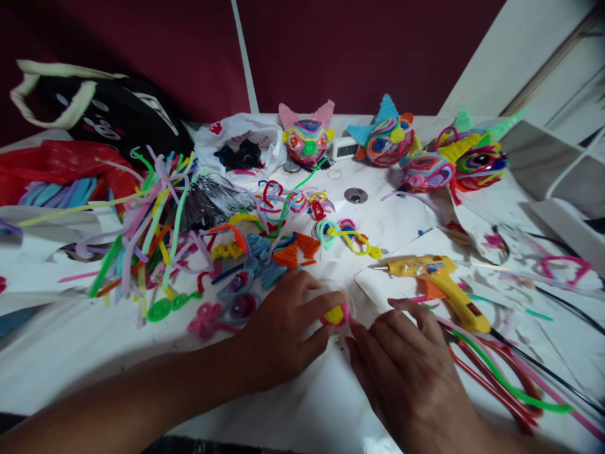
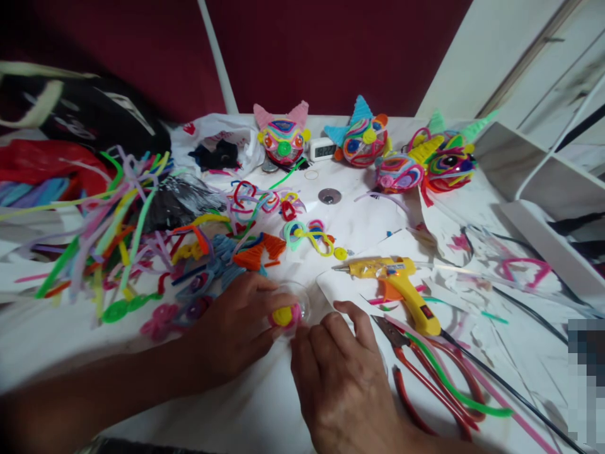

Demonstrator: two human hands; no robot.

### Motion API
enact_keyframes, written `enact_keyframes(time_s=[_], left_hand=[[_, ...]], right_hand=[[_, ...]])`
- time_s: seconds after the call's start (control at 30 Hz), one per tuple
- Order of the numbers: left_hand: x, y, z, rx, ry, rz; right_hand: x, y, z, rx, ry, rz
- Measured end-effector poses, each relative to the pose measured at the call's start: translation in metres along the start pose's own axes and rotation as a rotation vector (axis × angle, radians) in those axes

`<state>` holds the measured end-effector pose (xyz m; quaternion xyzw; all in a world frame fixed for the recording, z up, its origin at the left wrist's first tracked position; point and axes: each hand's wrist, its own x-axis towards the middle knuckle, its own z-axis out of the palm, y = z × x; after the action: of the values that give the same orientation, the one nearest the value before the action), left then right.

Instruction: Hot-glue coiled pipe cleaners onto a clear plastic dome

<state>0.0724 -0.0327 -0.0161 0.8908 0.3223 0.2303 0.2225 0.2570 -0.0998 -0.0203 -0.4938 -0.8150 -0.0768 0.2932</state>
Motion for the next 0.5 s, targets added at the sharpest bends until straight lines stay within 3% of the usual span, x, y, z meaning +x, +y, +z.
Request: enact_keyframes(time_s=[0.5], left_hand=[[0.0,0.0033,-0.0022,0.182,0.0,0.121]], right_hand=[[-0.0022,-0.0045,0.001,-0.001,-0.033,-0.039]])
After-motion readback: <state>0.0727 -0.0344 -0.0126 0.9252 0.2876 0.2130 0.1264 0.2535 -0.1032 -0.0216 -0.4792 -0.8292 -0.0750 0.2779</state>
